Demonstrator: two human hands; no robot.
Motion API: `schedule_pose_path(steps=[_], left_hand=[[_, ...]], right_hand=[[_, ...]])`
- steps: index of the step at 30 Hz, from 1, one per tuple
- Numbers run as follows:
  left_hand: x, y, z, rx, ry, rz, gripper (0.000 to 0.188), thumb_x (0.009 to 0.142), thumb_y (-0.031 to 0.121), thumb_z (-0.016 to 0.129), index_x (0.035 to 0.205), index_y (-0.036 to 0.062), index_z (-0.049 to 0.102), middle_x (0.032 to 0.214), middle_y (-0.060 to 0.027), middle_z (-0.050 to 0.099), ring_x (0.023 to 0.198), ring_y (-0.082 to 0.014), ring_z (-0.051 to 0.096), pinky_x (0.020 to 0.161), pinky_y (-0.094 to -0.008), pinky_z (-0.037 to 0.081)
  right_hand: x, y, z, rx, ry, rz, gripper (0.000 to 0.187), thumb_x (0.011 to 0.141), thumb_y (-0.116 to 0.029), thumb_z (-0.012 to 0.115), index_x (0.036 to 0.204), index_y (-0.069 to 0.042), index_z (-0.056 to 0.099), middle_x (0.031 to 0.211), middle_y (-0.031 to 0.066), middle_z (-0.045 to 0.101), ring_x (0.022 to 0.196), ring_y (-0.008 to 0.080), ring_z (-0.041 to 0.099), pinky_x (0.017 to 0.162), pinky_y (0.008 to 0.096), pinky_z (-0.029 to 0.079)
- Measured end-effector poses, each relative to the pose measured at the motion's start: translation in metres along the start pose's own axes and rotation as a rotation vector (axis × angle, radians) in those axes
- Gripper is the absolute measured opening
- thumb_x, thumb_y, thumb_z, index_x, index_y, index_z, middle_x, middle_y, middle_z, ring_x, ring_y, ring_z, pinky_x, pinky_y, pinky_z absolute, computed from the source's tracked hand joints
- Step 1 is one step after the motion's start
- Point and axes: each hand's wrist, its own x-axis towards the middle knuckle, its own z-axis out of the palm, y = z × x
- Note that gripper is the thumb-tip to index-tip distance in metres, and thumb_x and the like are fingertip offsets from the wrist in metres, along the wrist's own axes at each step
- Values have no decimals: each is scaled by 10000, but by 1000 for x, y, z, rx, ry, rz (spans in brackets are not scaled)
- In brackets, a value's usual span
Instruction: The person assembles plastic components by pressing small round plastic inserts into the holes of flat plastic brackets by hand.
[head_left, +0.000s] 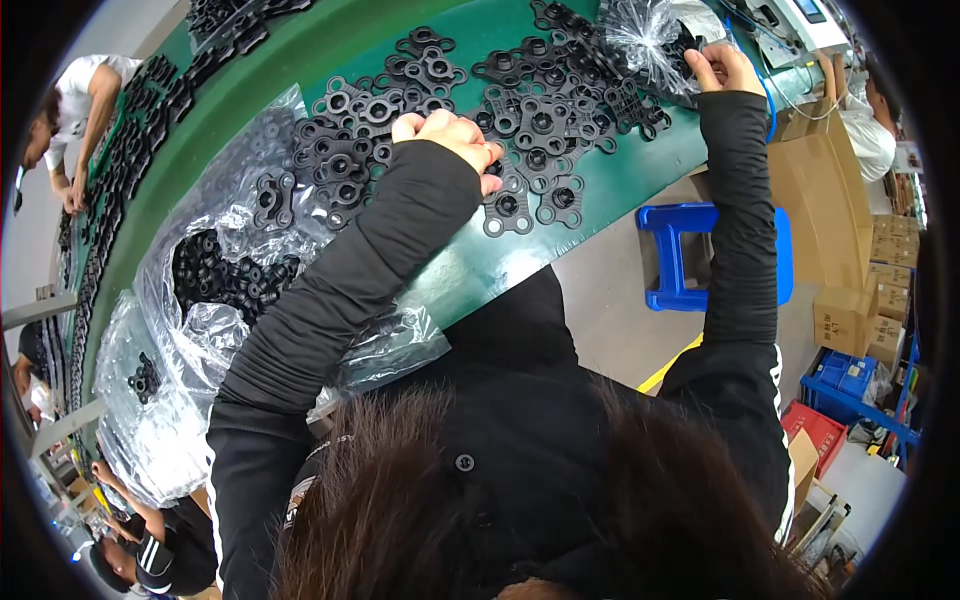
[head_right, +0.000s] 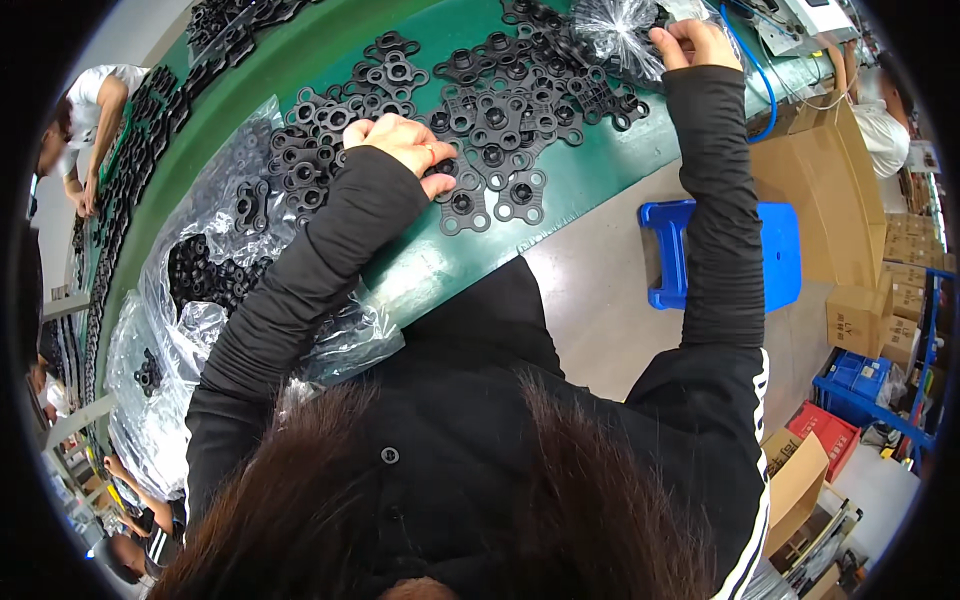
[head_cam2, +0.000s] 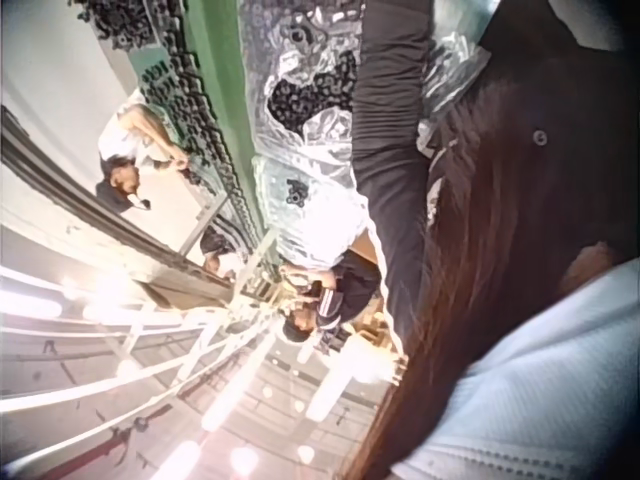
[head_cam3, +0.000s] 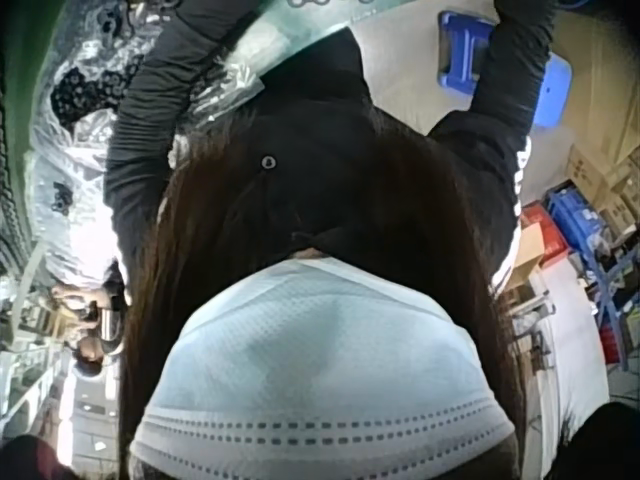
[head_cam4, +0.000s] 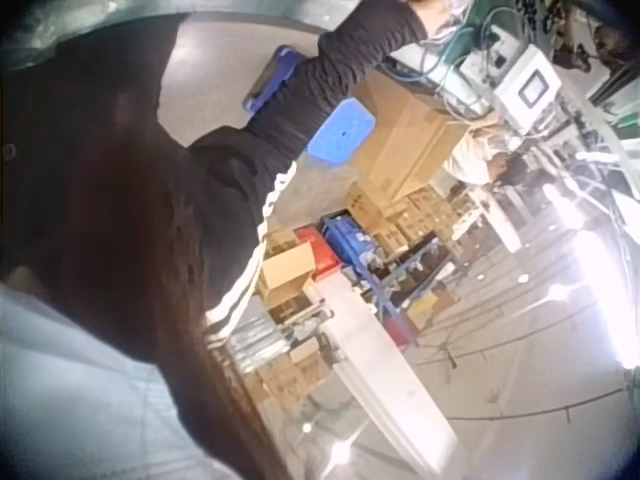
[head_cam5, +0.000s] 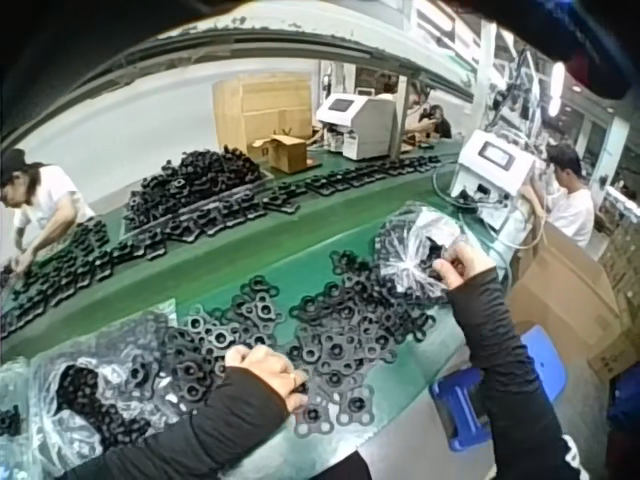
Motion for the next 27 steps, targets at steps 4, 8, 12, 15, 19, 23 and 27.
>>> schedule_pose_path(steps=[4, 8, 12, 15, 19, 23, 27], left_hand=[[1, -8, -24, -142, 62, 2, 345, 687, 213, 684, 1009, 126, 598, 972, -24, 570, 867, -187, 501, 801, -375, 373], [-11, 5, -53, -819, 64, -408, 408, 677, 110, 695, 1062, 92, 561, 971, -60, 563, 773, -155, 531, 702, -294, 434], [-26, 19, -64, -1134, 122, -580, 458, 663, 21, 691, 1093, 63, 535, 972, -85, 556, 715, -126, 554, 632, -224, 462], [-32, 30, -70, -1233, 178, -605, 487, 653, -33, 683, 1106, 44, 522, 973, -98, 553, 688, -109, 566, 596, -180, 470], [-41, 40, -74, -1406, 199, -601, 483, 677, -25, 682, 1126, 30, 515, 977, -89, 551, 765, -122, 590, 666, -187, 486], [-48, 38, -90, -1641, 162, -777, 476, 695, -38, 671, 1139, 13, 506, 970, -83, 554, 787, -128, 594, 688, -184, 484], [-55, 40, -96, -1699, 170, -799, 472, 712, -59, 651, 1154, 3, 498, 965, -78, 555, 809, -128, 592, 723, -185, 478]], right_hand=[[-16, -33, -24, 143, -137, 193, 181, 708, -149, 708, 787, -23, 606, 670, 49, 590, 545, 118, 527, 498, 240, 431], [-47, -99, -30, 625, -138, 149, 250, 643, -29, 719, 866, -28, 604, 773, 49, 609, 596, 109, 560, 546, 232, 471], [-78, -183, -32, 890, -278, 32, 415, 604, 38, 672, 1003, -44, 594, 923, 77, 600, 745, 153, 577, 659, 238, 478], [-82, -212, -32, 827, -362, -73, 425, 625, 60, 661, 1029, -1, 543, 1012, 103, 607, 797, 172, 575, 720, 256, 468], [-83, -222, -19, 738, -414, -247, 432, 623, 43, 659, 1040, -18, 566, 993, 84, 605, 820, 172, 567, 734, 259, 459], [-78, -227, -20, 705, -348, -364, 440, 633, 44, 661, 1056, -20, 558, 971, 81, 598, 832, 159, 558, 737, 254, 455], [-90, -228, -18, 947, -425, -9, 429, 644, 42, 667, 1054, -15, 553, 947, 76, 594, 807, 143, 553, 716, 242, 453]])
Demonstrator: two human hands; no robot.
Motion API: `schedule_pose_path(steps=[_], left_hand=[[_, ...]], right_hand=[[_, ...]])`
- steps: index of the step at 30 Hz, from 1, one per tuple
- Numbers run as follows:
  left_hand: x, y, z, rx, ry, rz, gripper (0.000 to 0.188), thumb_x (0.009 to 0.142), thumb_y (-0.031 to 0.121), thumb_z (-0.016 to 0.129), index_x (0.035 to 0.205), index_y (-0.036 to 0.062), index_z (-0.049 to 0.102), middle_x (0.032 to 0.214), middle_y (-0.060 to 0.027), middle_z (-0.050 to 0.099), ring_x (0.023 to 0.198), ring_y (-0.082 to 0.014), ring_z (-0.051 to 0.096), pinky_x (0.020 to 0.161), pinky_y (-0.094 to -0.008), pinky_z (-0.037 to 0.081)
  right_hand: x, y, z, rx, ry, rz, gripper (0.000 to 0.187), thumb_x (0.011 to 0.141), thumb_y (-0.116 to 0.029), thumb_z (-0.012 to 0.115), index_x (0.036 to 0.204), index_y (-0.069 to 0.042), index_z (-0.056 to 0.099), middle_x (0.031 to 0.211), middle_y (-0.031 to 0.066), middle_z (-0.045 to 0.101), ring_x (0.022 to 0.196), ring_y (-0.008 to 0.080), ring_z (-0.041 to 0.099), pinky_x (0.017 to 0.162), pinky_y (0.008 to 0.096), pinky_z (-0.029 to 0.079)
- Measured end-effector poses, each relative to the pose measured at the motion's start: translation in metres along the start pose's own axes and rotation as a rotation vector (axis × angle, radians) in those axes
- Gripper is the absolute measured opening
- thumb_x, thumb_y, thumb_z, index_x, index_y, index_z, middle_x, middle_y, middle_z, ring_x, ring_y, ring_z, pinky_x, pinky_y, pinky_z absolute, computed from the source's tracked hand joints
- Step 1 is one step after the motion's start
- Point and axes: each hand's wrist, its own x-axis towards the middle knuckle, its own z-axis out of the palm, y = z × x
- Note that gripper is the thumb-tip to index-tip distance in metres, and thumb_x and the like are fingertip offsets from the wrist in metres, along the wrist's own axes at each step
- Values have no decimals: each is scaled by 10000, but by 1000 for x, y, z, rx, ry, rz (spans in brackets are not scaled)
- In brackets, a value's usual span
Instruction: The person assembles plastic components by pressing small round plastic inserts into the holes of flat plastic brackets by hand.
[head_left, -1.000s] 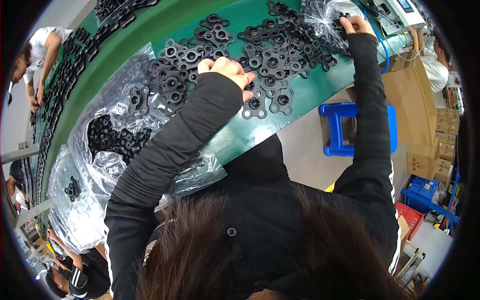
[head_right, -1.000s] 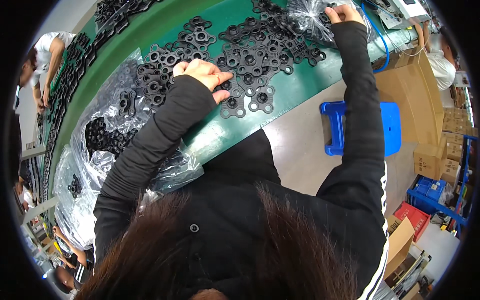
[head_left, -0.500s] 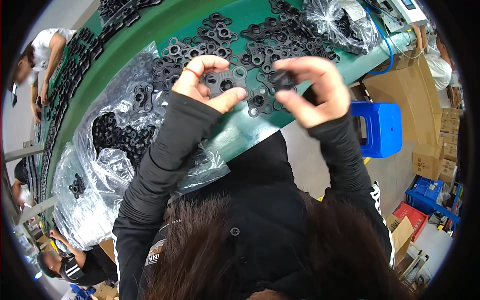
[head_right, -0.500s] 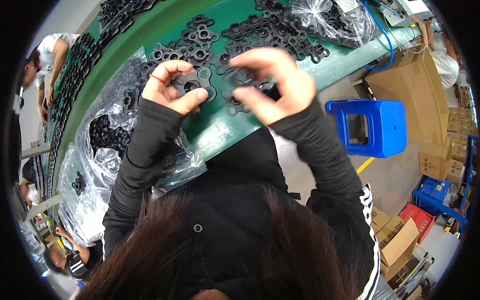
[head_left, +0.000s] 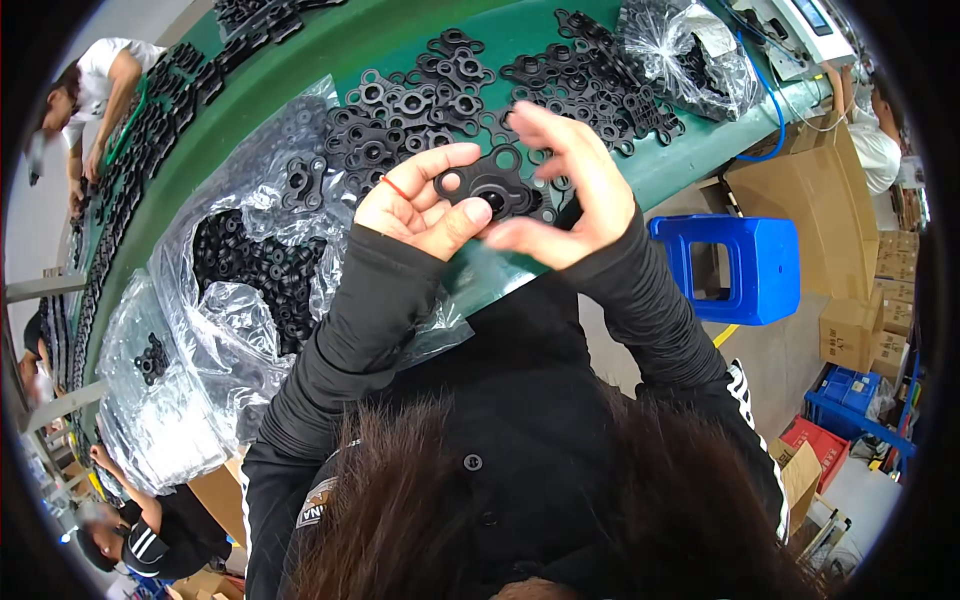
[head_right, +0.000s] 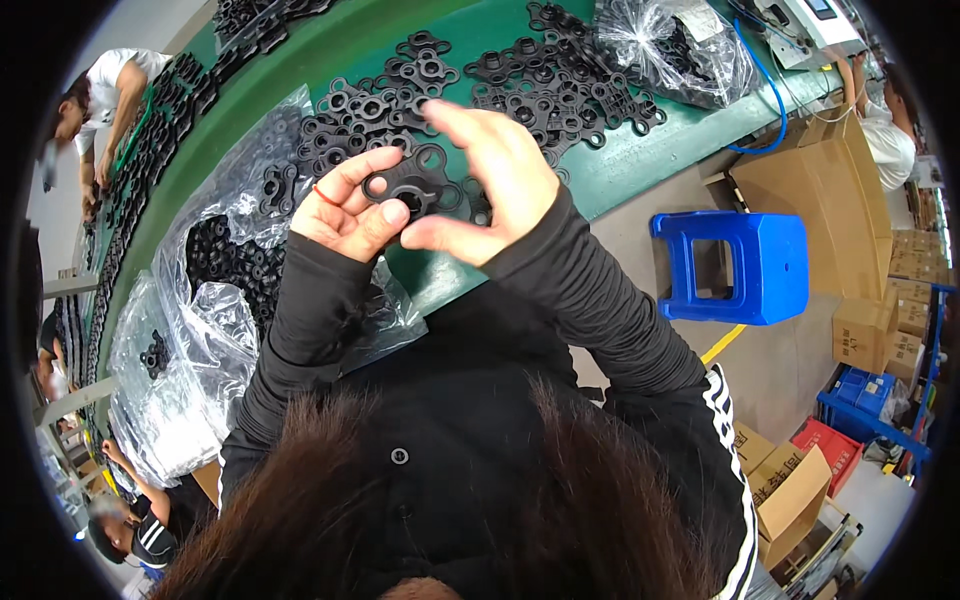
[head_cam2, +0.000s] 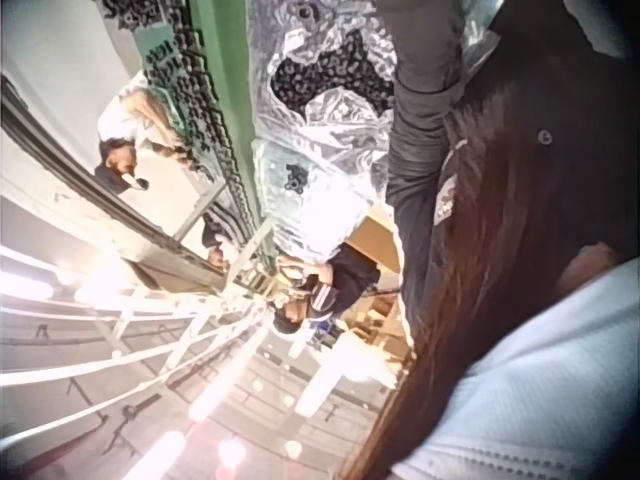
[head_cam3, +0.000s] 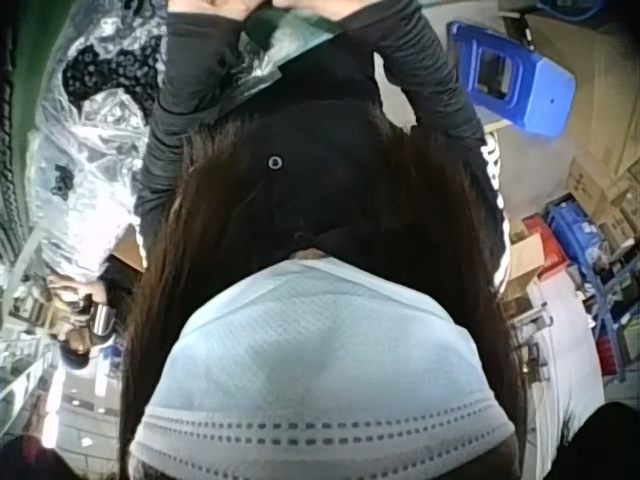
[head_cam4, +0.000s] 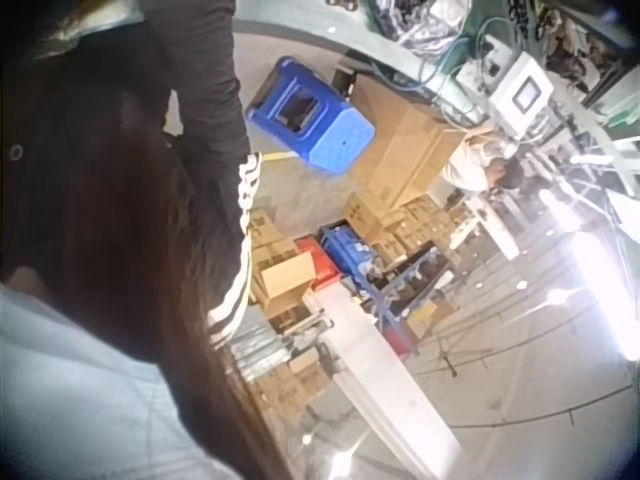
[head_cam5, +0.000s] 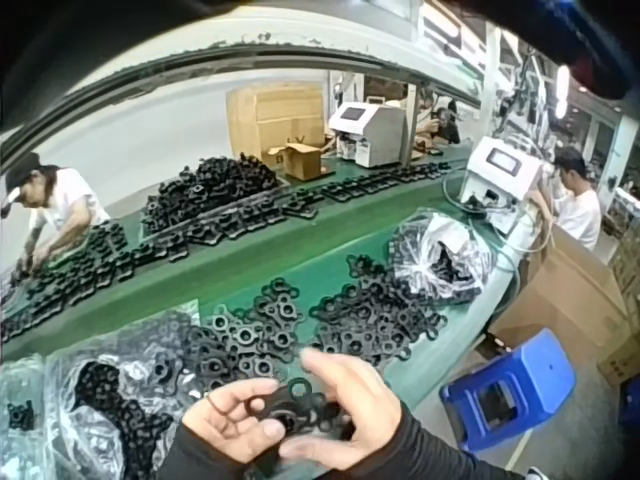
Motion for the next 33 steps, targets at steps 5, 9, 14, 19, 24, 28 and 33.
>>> schedule_pose_path(steps=[5, 9, 14, 19, 24, 28, 33], left_hand=[[-6, 3, 5, 12, -22, 51, 461, 721, -84, 631, 1157, -7, 499, 968, -78, 559, 845, -125, 583, 768, -185, 464], [-6, 2, 10, 7, -47, 54, 450, 720, -95, 626, 1147, -14, 508, 976, -86, 565, 874, -123, 574, 790, -184, 452], [6, -3, 5, 96, -54, 81, 405, 729, -79, 615, 1121, -5, 542, 963, -85, 587, 851, -113, 555, 765, -194, 445], [32, 13, -23, 913, 205, 374, 310, 744, 28, 604, 1050, 76, 605, 953, -44, 598, 743, -113, 527, 688, -228, 441], [67, 12, -55, 1179, 274, 426, 256, 719, 92, 591, 967, 140, 636, 940, -51, 609, 824, -167, 543, 789, -306, 418], [73, 6, -59, 1615, 364, 803, 217, 675, 152, 585, 879, 193, 647, 921, 13, 616, 943, -196, 519, 882, -409, 344], [88, -20, -11, 1678, 123, 743, 238, 666, 180, 631, 903, 173, 651, 948, 34, 623, 1008, -158, 499, 934, -435, 264]], right_hand=[[-12, 7, 3, 454, 47, 370, 414, 659, 30, 682, 1048, -8, 546, 910, 68, 595, 737, 123, 546, 663, 221, 449], [-13, 6, -1, 582, 23, 418, 393, 669, -5, 700, 1031, -9, 548, 847, 57, 595, 665, 113, 540, 618, 208, 448], [-3, 9, -16, 407, 10, 384, 323, 678, -89, 726, 954, -18, 574, 715, 40, 590, 566, 114, 537, 566, 203, 453], [45, 51, -79, -487, -56, -12, 181, 747, -145, 659, 887, -34, 629, 729, 53, 613, 598, 130, 551, 565, 234, 452], [70, 221, -301, -1429, -162, 214, 211, 724, -256, 557, 844, -114, 656, 795, 107, 647, 688, 301, 601, 644, 358, 486], [116, 274, -305, -1405, -405, 462, 251, 730, -319, 556, 864, -132, 657, 868, 100, 656, 781, 321, 608, 710, 386, 482], [116, 284, -276, -1643, -239, 474, 274, 738, -364, 571, 861, -134, 658, 837, 80, 657, 758, 308, 605, 690, 374, 481]])
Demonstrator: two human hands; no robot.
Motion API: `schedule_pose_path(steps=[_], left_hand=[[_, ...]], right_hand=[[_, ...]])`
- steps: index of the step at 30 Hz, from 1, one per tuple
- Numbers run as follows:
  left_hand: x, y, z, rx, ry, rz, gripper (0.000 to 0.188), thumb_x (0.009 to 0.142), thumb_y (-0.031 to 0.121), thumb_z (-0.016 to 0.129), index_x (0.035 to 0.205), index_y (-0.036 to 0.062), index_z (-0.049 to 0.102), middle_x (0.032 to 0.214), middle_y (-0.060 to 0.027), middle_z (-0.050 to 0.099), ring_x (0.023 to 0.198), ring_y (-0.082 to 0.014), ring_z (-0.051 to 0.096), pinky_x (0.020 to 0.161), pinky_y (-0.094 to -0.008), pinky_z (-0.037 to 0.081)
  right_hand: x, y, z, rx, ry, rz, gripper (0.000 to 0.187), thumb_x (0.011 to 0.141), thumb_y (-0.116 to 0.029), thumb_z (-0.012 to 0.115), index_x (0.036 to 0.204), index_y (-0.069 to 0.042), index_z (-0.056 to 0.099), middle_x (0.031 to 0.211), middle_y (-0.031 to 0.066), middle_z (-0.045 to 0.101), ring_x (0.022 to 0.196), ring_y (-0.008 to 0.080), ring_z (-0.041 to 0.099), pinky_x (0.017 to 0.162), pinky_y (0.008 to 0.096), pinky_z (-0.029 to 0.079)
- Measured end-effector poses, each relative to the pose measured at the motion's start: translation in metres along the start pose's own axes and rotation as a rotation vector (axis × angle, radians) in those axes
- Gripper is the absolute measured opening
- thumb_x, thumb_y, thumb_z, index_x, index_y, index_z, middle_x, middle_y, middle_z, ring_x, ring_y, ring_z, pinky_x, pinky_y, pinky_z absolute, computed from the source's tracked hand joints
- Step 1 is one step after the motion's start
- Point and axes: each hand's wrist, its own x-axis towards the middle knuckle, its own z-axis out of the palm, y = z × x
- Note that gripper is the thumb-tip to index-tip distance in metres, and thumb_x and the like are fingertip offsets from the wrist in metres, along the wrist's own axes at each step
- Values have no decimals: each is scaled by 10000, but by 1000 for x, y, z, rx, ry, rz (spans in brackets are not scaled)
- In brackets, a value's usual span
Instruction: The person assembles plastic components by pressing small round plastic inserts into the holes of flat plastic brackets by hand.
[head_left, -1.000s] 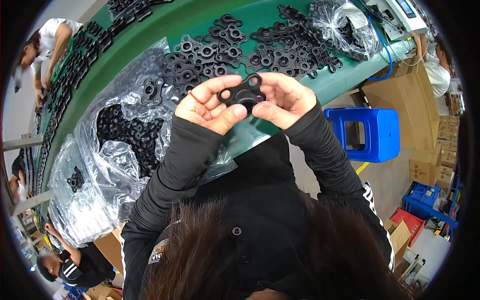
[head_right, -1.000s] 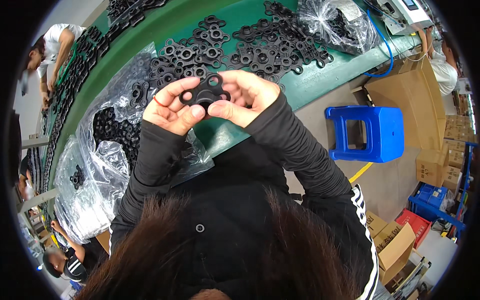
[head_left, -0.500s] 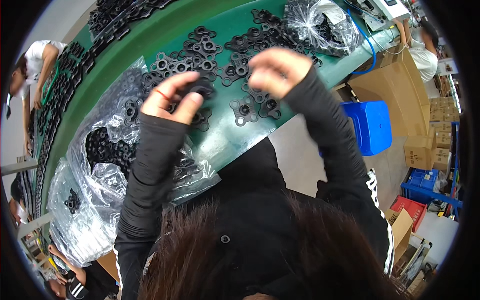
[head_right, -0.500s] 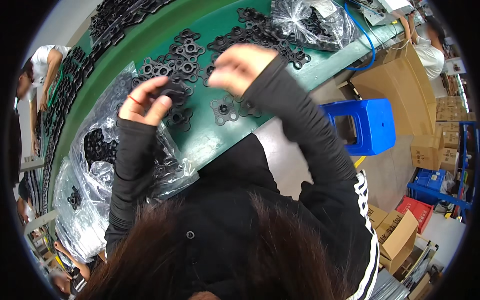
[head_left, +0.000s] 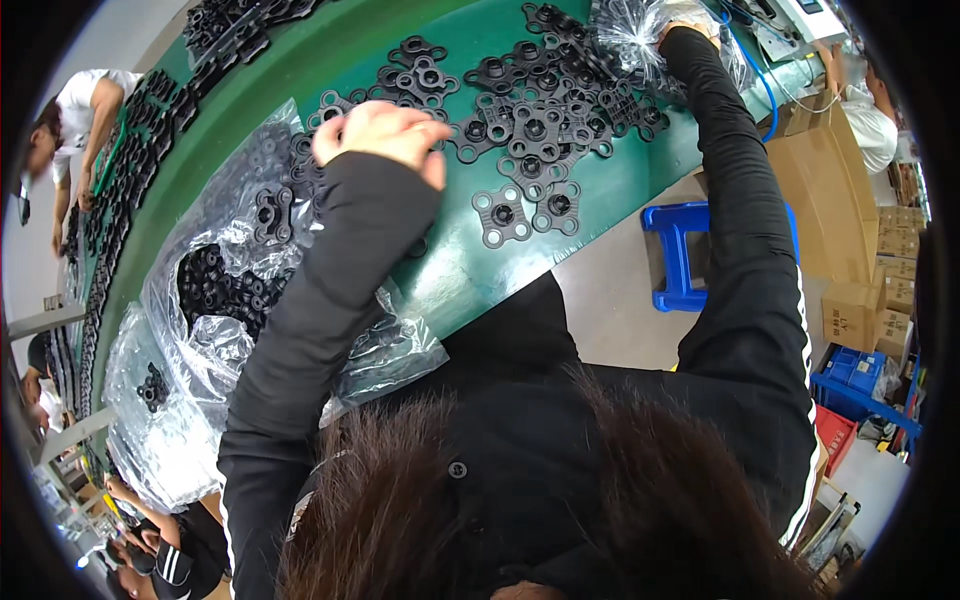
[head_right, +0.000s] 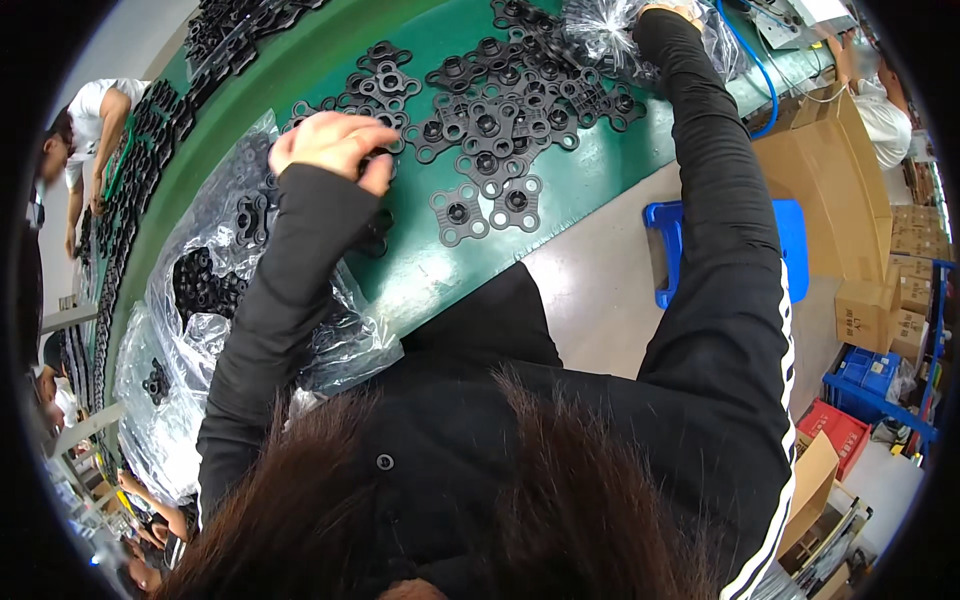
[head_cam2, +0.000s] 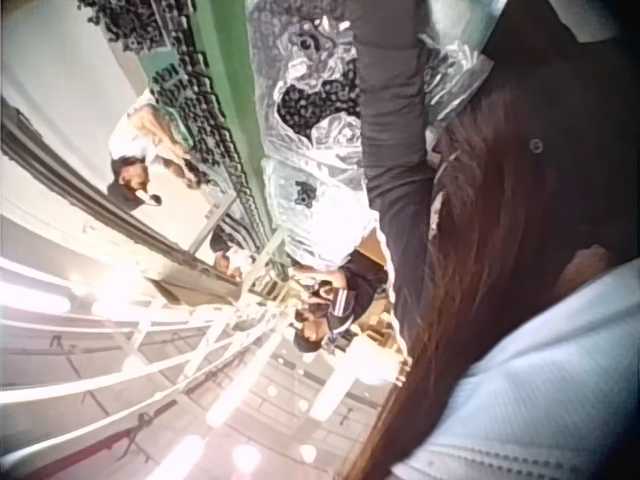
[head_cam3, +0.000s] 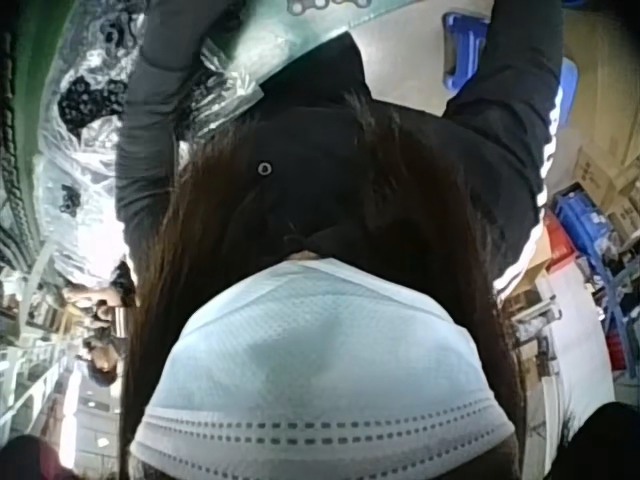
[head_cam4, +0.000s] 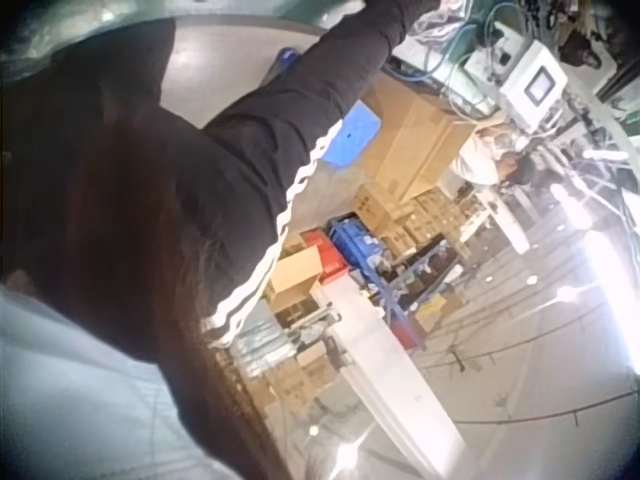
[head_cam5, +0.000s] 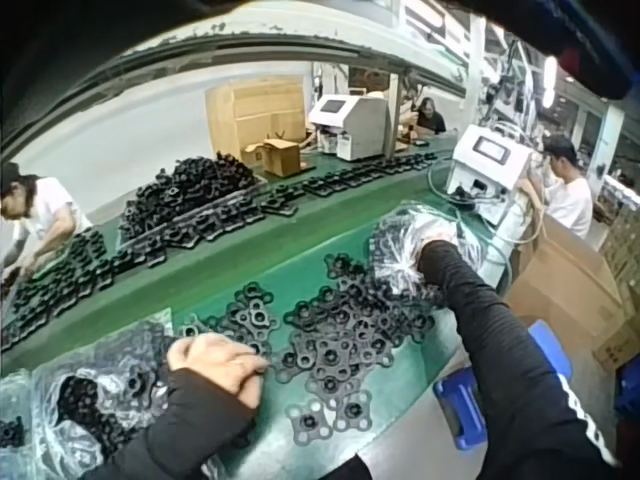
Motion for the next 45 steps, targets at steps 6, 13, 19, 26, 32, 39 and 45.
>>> schedule_pose_path(steps=[6, 13, 19, 26, 32, 39, 45], left_hand=[[27, 2, 47, 112, -115, 16, 251, 691, 313, 635, 894, 167, 646, 933, 26, 609, 1040, -178, 436, 930, -452, 229], [24, 0, 36, 58, -122, 20, 279, 679, 318, 647, 893, 142, 615, 868, -30, 581, 974, -213, 457, 915, -456, 243], [15, 1, -13, -296, -253, -180, 316, 666, 186, 677, 944, 98, 555, 861, -61, 557, 738, -206, 546, 811, -361, 389], [-12, 19, -27, -1111, -161, -448, 381, 652, -7, 638, 1006, 46, 508, 849, -67, 544, 618, -133, 534, 617, -242, 460], [-28, 26, -42, -1384, -175, -491, 447, 672, -90, 581, 1095, 8, 474, 875, -81, 553, 697, -111, 556, 622, -197, 479], [-44, 28, -61, -1686, -334, -682, 499, 748, -79, 553, 1224, -4, 425, 947, -117, 580, 760, -132, 595, 654, -185, 493], [-53, 30, -57, -1772, -297, -733, 486, 787, -44, 559, 1249, 2, 413, 982, -119, 586, 775, -139, 604, 676, -184, 499]], right_hand=[[-27, -14, -18, -72, 127, 176, 306, 748, -410, 594, 855, -129, 655, 795, 53, 650, 719, 273, 597, 659, 349, 477], [-77, -11, -72, 662, 294, 247, 304, 765, -375, 656, 819, -77, 633, 721, -5, 605, 612, 131, 548, 575, 249, 446], [-153, -86, -133, 1605, 472, 10, 250, 691, -27, 719, 901, -7, 584, 758, 42, 604, 631, 97, 557, 578, 167, 439], [-239, -181, -207, 1388, 495, -494, 379, 566, -34, 712, 932, -42, 614, 862, 65, 623, 739, 175, 572, 664, 255, 464], [-239, -204, -213, 1244, 566, -730, 330, 583, -31, 686, 906, -26, 618, 881, 82, 624, 755, 216, 574, 704, 278, 461], [-252, -210, -221, 1273, 485, -728, 336, 578, -49, 689, 905, -31, 612, 886, 78, 625, 759, 221, 576, 713, 298, 460], [-261, -222, -216, 1246, 589, -698, 335, 584, -52, 686, 909, -29, 609, 889, 76, 626, 757, 222, 576, 713, 296, 459]])
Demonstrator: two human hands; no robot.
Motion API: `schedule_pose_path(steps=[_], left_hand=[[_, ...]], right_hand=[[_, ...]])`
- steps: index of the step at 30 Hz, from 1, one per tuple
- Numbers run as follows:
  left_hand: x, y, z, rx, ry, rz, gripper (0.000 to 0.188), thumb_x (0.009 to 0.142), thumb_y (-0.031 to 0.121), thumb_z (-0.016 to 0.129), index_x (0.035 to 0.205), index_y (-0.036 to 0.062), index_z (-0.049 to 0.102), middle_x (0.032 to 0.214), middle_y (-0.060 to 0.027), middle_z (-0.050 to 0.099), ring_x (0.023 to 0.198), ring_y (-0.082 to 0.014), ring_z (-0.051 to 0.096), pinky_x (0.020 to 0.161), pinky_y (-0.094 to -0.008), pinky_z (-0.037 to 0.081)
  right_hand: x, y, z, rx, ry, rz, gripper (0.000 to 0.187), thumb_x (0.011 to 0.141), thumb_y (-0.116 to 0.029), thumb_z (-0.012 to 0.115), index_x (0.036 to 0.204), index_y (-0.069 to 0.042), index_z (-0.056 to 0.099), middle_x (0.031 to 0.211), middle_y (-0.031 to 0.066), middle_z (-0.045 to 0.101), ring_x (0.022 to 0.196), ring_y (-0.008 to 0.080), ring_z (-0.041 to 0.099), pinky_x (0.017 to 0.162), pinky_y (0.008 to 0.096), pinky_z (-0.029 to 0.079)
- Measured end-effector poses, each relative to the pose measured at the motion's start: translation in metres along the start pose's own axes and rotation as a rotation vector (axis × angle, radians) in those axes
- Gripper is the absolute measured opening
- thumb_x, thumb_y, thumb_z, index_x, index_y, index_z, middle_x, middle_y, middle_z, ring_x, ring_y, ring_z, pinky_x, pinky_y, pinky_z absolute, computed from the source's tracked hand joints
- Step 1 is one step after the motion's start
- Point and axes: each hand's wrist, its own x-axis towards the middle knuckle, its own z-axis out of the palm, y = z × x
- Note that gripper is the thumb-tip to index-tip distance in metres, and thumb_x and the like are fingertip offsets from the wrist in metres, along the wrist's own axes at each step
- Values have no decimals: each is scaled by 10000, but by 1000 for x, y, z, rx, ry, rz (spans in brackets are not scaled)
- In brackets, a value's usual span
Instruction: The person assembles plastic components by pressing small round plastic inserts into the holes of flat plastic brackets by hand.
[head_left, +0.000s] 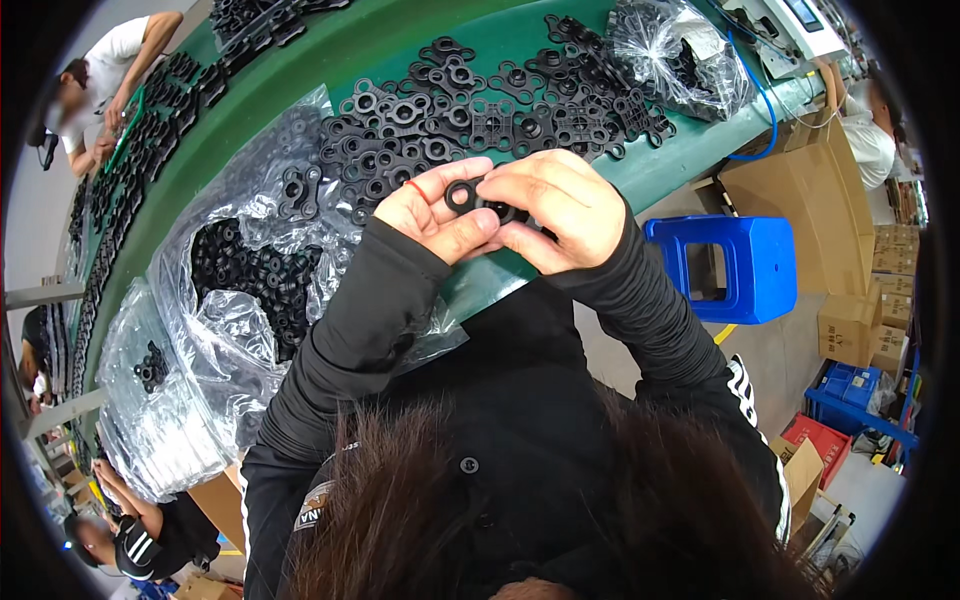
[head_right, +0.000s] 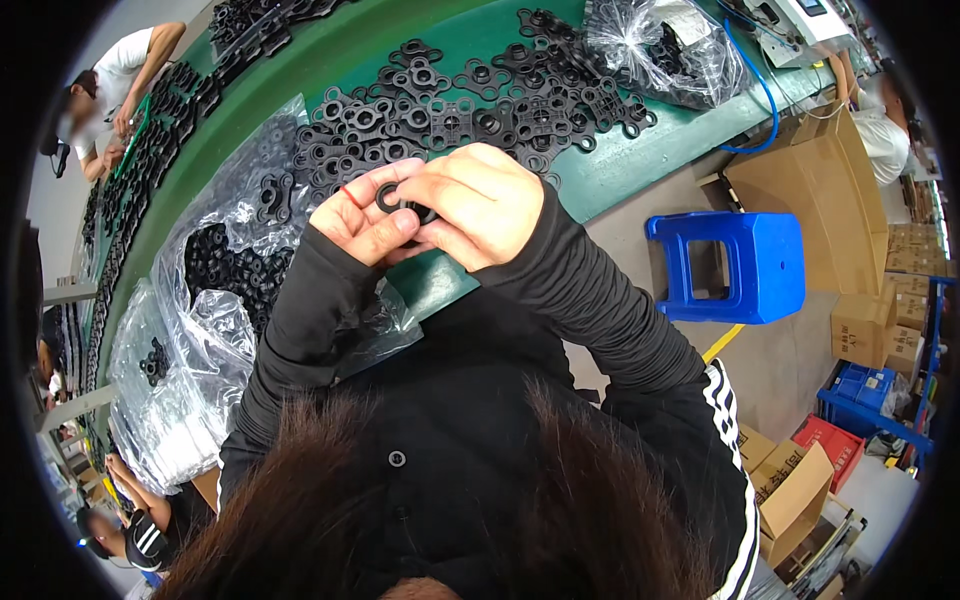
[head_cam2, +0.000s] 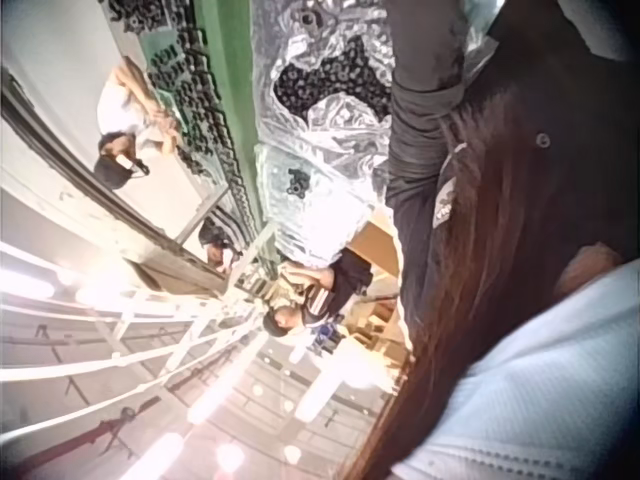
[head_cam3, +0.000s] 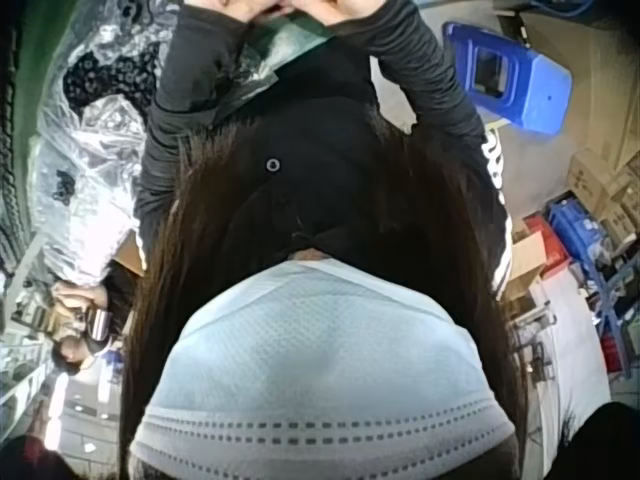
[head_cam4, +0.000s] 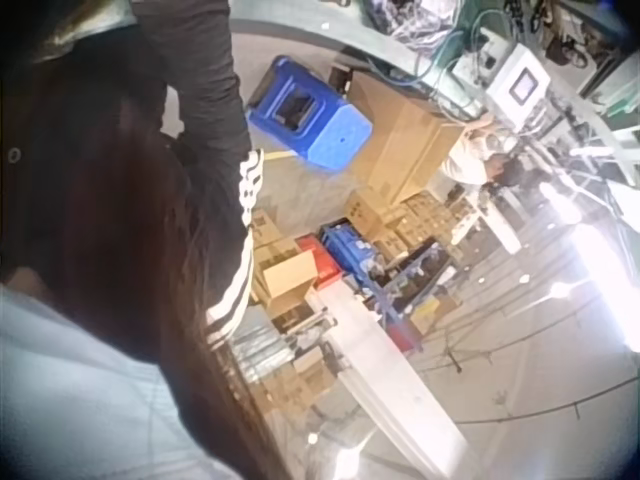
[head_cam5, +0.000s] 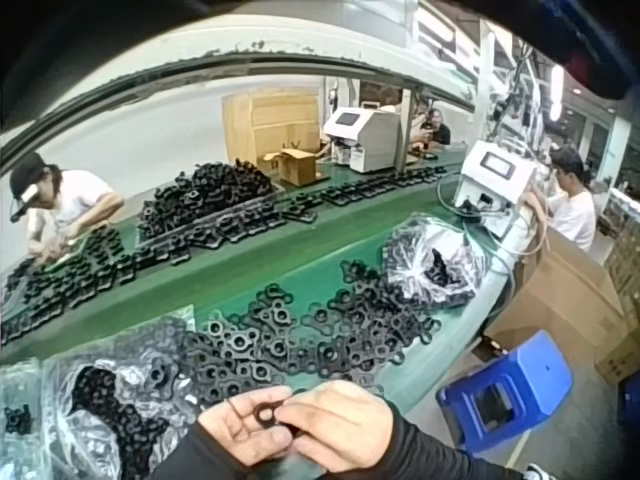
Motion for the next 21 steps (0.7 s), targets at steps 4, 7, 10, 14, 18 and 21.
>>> schedule_pose_path(steps=[4, 7, 10, 14, 18, 21], left_hand=[[1, -5, -10, -126, -23, -82, 452, 807, -30, 562, 1237, 5, 427, 972, -110, 593, 776, -138, 606, 691, -187, 506], [0, -7, -14, -165, -25, -33, 458, 798, -40, 567, 1234, 6, 432, 959, -109, 599, 786, -140, 606, 703, -191, 507], [-1, -7, -14, -203, -27, 17, 465, 790, -51, 572, 1231, 8, 436, 946, -108, 606, 796, -143, 607, 714, -194, 508], [-6, 2, 1, 2, 89, 165, 505, 736, -66, 635, 1203, 29, 467, 977, -109, 589, 809, -132, 596, 733, -184, 487], [-9, 8, 0, 84, 84, 182, 503, 722, -76, 641, 1189, 26, 484, 978, -104, 586, 807, -121, 588, 722, -181, 482], [-10, 8, 0, 133, 88, 183, 496, 718, -78, 645, 1180, 26, 496, 977, -104, 586, 806, -113, 582, 713, -178, 478]], right_hand=[[-1, 2, 4, 118, -36, -19, 333, 591, -63, 685, 913, -26, 608, 889, 80, 623, 742, 231, 576, 708, 302, 459], [3, 0, 4, 79, 31, -10, 321, 622, -56, 685, 928, -16, 598, 881, 85, 619, 741, 212, 574, 699, 288, 458], [3, -1, 4, 38, 99, 0, 309, 653, -49, 686, 943, -6, 587, 872, 89, 615, 739, 192, 571, 690, 273, 458], [-12, -8, 4, 955, 61, 910, 237, 712, -36, 680, 919, 2, 572, 824, 55, 599, 677, 105, 560, 643, 190, 450], [-16, -5, 4, 996, 50, 801, 236, 750, -44, 663, 951, 12, 552, 800, 80, 592, 656, 111, 551, 592, 185, 455], [-13, -5, 4, 1013, 48, 782, 225, 763, -44, 653, 953, 13, 546, 774, 84, 586, 624, 113, 542, 559, 185, 455]])
